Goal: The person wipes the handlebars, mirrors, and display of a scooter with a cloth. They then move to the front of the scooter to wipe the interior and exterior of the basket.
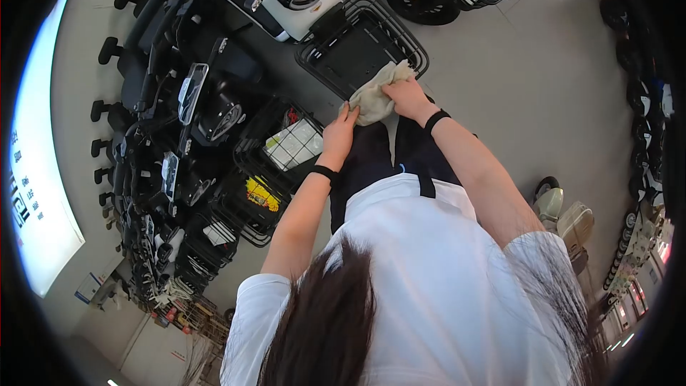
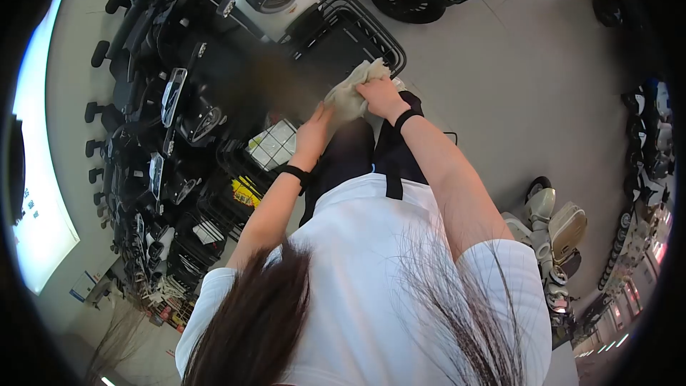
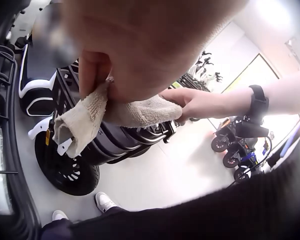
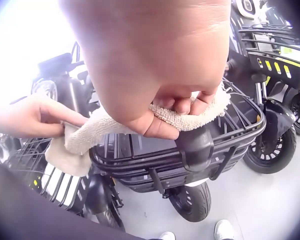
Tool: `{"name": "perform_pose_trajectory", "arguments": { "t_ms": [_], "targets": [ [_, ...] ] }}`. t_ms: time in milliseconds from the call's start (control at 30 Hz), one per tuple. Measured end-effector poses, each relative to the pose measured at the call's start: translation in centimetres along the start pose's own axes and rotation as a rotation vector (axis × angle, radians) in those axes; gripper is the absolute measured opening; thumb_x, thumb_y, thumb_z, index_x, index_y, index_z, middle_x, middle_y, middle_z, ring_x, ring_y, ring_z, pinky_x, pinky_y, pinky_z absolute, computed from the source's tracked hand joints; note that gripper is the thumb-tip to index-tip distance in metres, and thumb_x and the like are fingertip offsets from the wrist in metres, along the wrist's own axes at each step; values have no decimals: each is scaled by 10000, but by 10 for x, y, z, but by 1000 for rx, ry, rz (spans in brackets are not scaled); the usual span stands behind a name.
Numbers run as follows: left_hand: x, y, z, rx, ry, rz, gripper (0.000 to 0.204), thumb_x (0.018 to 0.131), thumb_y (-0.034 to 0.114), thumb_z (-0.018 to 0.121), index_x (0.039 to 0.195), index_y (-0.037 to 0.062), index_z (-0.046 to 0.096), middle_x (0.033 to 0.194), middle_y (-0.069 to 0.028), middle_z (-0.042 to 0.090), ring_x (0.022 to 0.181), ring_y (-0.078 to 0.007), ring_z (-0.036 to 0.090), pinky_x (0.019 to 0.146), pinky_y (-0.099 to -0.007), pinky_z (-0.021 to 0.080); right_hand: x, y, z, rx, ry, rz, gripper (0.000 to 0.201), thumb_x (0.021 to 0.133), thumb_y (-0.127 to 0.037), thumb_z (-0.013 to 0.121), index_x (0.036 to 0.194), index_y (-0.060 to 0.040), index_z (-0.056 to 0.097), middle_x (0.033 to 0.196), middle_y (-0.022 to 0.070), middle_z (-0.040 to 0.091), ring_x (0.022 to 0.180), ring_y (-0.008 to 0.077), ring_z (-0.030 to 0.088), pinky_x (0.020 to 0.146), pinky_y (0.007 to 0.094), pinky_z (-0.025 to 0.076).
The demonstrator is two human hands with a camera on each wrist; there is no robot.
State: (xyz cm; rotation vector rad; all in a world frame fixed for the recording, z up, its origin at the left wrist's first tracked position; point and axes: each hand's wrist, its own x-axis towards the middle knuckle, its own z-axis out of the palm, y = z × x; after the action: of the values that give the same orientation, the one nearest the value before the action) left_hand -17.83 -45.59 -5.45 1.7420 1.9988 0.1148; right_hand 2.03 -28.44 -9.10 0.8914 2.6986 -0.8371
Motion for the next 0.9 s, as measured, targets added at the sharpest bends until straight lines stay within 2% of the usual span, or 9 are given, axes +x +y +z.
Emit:
{"name": "perform_pose_trajectory", "arguments": {
  "t_ms": [233, 400, 467, 600, 733, 800, 833, 867, 900],
  "targets": [
    [-7, 12, -2, -64, 22, -65, 371, 930, 75, 597, 1282, 149, 691, 1382, -112, 665, 1009, -357, 725, 843, -451, 592, -28, 19, 4, -65, -57, -96, 396, 781, -86, 706, 1171, -139, 656, 987, 67, 722, 1025, 279, 694, 909, 443, 472],
    [23, 51, -36, -44, 7, -11, 357, 934, 54, 591, 1265, 131, 700, 1324, -112, 695, 1047, -351, 715, 884, -443, 585, -27, 53, -33, -15, -307, -16, 319, 825, -126, 654, 1143, -103, 668, 1048, 129, 758, 1072, 302, 725, 860, 463, 560],
    [44, 59, -47, -17, 33, 42, 361, 932, 46, 588, 1265, 127, 699, 1318, -116, 695, 1061, -352, 710, 897, -444, 582, -12, 76, -45, 77, -108, 113, 312, 824, -114, 640, 1134, -82, 651, 996, 141, 751, 1010, 325, 727, 853, 478, 551],
    [94, 61, -85, 72, 370, -56, 413, 906, -16, 585, 1300, 68, 676, 1370, -117, 674, 1157, -323, 695, 960, -401, 579, 29, 84, -103, 145, 341, 42, 275, 825, -39, 585, 1098, -72, 583, 998, 119, 714, 1001, 326, 688, 858, 489, 510],
    [108, 45, -66, 123, 464, -266, 439, 917, -41, 561, 1334, 63, 652, 1400, -115, 660, 1231, -337, 658, 1031, -435, 547, 73, 83, -101, 135, 429, -84, 327, 849, -35, 576, 1173, -76, 585, 1048, 113, 713, 1053, 317, 677, 926, 460, 493],
    [99, 34, -39, 142, 425, -282, 437, 937, -20, 551, 1356, 63, 641, 1401, -126, 659, 1246, -340, 651, 1039, -440, 540, 86, 90, -74, 69, 232, -135, 342, 871, -50, 573, 1210, -81, 603, 1078, 116, 717, 1057, 322, 686, 915, 468, 506],
    [92, 34, -28, 111, 269, -330, 424, 950, -3, 548, 1357, 66, 644, 1400, -135, 658, 1252, -333, 649, 1036, -433, 541, 87, 96, -66, 76, 38, -129, 330, 884, -91, 574, 1210, -97, 626, 1102, 128, 728, 1049, 334, 700, 894, 483, 519],
    [87, 33, -16, 78, 112, -377, 412, 962, 14, 545, 1358, 68, 647, 1400, -144, 657, 1257, -326, 647, 1033, -426, 543, 85, 104, -59, 85, 32, -136, 330, 884, -91, 574, 1210, -97, 626, 1102, 128, 728, 1049, 334, 700, 894, 483, 519],
    [86, 42, -12, 3, 240, -387, 364, 980, 47, 538, 1308, 99, 685, 1309, -162, 695, 1162, -376, 670, 966, -454, 549, 78, 109, -55, 160, -35, -88, 316, 882, -120, 578, 1191, -107, 636, 1092, 136, 735, 1040, 341, 705, 883, 486, 524]
  ]
}}
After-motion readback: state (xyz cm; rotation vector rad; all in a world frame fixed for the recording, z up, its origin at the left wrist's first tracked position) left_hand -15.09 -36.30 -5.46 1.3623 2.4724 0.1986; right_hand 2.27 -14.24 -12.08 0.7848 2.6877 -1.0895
